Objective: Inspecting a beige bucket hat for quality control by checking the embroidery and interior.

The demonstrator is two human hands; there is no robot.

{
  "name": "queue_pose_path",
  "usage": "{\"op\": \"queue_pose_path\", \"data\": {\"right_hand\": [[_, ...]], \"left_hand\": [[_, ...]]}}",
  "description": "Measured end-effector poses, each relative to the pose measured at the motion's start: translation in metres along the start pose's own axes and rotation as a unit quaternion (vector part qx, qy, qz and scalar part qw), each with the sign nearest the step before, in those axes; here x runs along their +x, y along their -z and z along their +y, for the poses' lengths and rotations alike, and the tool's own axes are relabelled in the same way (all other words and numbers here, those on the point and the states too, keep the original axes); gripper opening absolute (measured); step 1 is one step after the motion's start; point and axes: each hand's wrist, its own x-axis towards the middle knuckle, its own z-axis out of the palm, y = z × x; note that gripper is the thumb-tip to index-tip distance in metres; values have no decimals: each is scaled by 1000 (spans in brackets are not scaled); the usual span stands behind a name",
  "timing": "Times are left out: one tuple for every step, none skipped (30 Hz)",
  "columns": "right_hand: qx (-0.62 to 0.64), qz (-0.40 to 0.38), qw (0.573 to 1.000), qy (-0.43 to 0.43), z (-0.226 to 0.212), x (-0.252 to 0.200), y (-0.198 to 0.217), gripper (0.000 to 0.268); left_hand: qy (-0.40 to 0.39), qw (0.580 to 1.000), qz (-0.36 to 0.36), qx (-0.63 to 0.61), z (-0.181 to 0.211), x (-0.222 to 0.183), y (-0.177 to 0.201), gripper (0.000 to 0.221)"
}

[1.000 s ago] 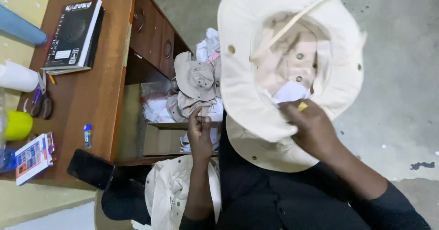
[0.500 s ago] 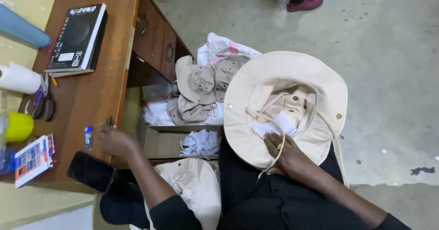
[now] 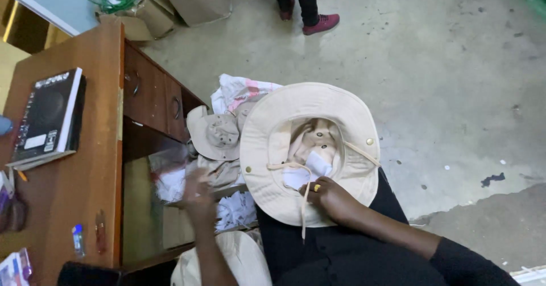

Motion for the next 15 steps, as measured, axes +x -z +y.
{"op": "queue_pose_path", "data": {"right_hand": [[20, -4, 999, -24, -8, 3, 4, 30], [33, -4, 999, -42, -9, 14, 11, 29], [25, -6, 999, -36, -1, 18, 15, 29], [35, 19, 999, -36, -2, 17, 12, 18], [45, 43, 997, -35, -2, 17, 8, 10], [49, 41, 997, -32, -11, 14, 17, 10], [81, 38, 988, -127, -20, 12, 26, 23], [110, 31, 970, -217, -26, 12, 38, 41], [112, 27, 971, -210, -13, 9, 36, 41], [53, 4, 954, -294, -2, 5, 33, 36], [-8, -19, 927, -375, 9, 0, 28, 34], [-4, -25, 928, -373, 4, 5, 35, 34], [-24, -3, 927, -375, -2, 10, 42, 51], [-42, 22, 924, -379, -10, 17, 47, 70], [-36, 20, 924, -379, -17, 19, 51, 70]], "left_hand": [[-11, 961, -164, -224, 46, -17, -15, 29], [-29, 848, -306, -432, 91, -24, -36, 29], [-30, 850, -297, -435, 134, -22, -39, 29], [-89, 837, -349, -413, 172, -23, -34, 28], [-147, 818, -399, -388, 209, -24, -30, 28], [-143, 820, -399, -385, 207, -34, -48, 28], [-173, 869, -386, -256, 204, -45, -66, 22], [-197, 903, -363, -121, 201, -53, -85, 16], [-192, 906, -360, -116, 209, -46, -78, 16], [-234, 886, -374, -146, 216, -41, -68, 10], [-275, 863, -386, -176, 223, -36, -60, 13], [-268, 864, -390, -173, 218, -45, -60, 13], [-274, 845, -416, -194, 214, -54, -60, 16], [-283, 824, -442, -214, 207, -62, -59, 21], [-280, 823, -447, -211, 203, -73, -50, 21]]}}
